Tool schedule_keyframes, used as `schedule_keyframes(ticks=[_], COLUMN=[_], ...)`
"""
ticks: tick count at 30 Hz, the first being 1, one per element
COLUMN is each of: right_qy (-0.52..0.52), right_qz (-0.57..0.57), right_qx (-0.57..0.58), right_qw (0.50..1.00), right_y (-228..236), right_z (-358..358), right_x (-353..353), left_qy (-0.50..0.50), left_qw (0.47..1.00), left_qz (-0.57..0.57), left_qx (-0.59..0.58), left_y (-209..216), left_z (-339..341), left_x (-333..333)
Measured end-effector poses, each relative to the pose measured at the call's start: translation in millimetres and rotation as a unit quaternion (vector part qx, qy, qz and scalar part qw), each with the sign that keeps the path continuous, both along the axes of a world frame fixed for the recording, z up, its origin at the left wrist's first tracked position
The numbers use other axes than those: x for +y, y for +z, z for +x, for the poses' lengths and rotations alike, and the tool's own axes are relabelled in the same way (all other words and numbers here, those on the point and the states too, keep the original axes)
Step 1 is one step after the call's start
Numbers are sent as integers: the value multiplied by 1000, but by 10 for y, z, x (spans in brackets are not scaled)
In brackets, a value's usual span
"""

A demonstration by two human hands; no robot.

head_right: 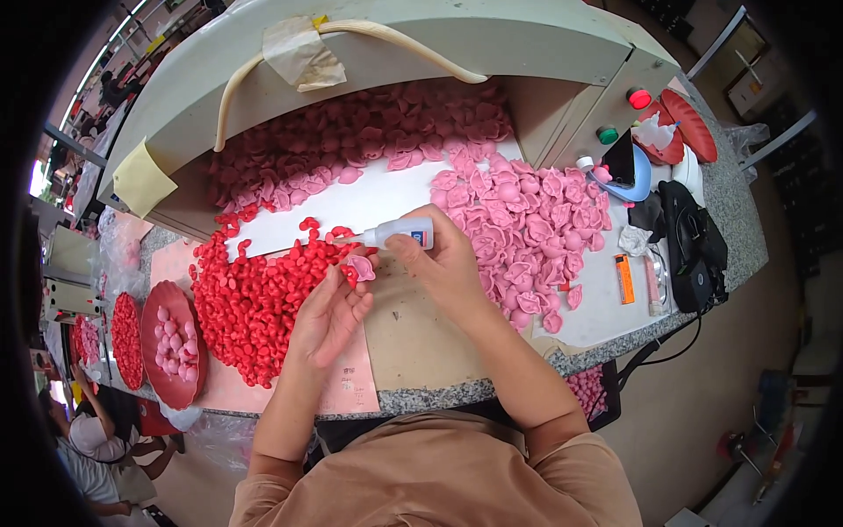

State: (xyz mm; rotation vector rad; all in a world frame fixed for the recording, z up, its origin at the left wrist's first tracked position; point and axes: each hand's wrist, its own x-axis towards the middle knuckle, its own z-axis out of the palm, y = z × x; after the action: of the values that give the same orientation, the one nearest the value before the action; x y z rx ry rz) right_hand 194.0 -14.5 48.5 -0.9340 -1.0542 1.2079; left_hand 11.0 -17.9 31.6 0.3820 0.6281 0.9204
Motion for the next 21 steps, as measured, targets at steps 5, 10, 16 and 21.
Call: schedule_keyframes(ticks=[5,10,16,21], right_qy=[-37,-32,-52,-53], right_qz=[34,22,99,101], right_qx=[-27,-58,-248,-266], right_qw=[998,998,962,957], right_y=[3,-21,50,-1], right_z=[-25,14,-16,-16], right_x=[23,-12,-18,-16], left_qy=[-32,-36,-19,-15], left_qw=[998,997,999,999], left_qz=[40,6,-5,-10], left_qx=[-26,-70,-38,-31], left_y=[-102,-155,-129,-126], left_z=[-74,-103,-75,-66], left_x=[20,47,50,50])
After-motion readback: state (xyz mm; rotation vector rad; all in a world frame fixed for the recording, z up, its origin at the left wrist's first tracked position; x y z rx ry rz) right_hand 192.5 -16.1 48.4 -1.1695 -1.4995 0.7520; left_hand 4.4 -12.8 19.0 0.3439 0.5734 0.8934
